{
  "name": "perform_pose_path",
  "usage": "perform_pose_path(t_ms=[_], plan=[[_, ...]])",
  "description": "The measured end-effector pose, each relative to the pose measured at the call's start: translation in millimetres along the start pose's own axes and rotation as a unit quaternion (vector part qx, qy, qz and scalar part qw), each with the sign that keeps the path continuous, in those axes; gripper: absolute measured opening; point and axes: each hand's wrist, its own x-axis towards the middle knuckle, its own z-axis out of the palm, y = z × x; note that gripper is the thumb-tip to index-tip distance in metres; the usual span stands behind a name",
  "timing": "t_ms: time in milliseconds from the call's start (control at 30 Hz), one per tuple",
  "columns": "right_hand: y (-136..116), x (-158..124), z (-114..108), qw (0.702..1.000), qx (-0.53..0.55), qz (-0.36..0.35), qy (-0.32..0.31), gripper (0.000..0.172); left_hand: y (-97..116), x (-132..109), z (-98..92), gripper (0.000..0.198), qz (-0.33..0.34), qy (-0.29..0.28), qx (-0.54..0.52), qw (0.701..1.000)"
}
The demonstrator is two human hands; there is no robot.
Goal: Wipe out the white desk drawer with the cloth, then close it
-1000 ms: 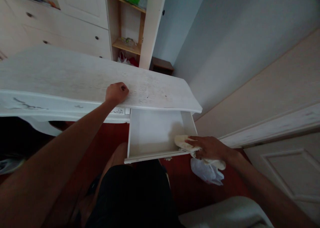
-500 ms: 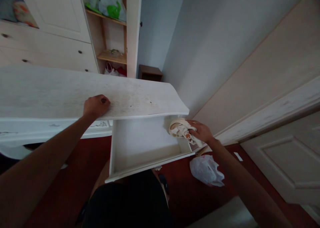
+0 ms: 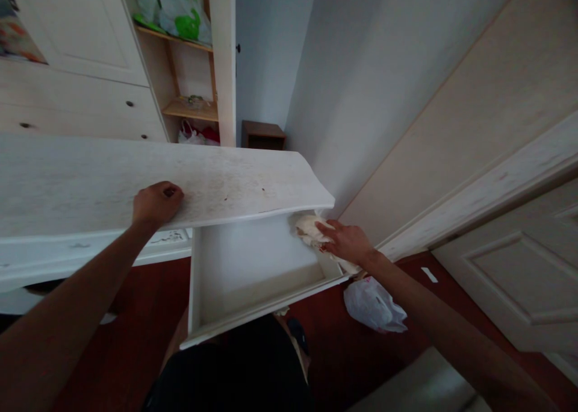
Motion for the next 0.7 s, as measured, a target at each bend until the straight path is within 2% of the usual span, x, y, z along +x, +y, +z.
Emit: perform_pose_path(t_ms=[133, 233, 333, 500, 567, 700], plan=[[-20, -21, -13, 0.989, -0.024, -0.115, -0.086, 0.049, 1, -3, -1.9, 0.042, 0.009, -0.004, 0.009, 1.000], [-28, -25, -14, 0.981, -0.027, -0.149, -0.118, 0.038, 1, -4, -2.9, 0.041, 0.016, -0.010, 0.014, 1.000], [-38, -16, -17, 0.987, -0.033, -0.119, -0.104, 0.035, 0, -4, -3.8, 0.041, 0.016, -0.018, 0.008, 1.000], [-68, 26, -19, 0.999, -0.033, -0.009, 0.021, 0.058, -1, -5, -5.1, 0.044, 0.022, -0.028, -0.025, 0.999], [-80, 50, -16, 0.999, -0.028, 0.011, 0.023, 0.056, -1, -5, -5.7, 0.042, 0.020, -0.025, -0.034, 0.999], [-90, 94, -8, 0.999, -0.003, 0.019, -0.032, 0.044, -3, -6, -5.9, 0.038, 0.023, -0.019, -0.061, 0.998]])
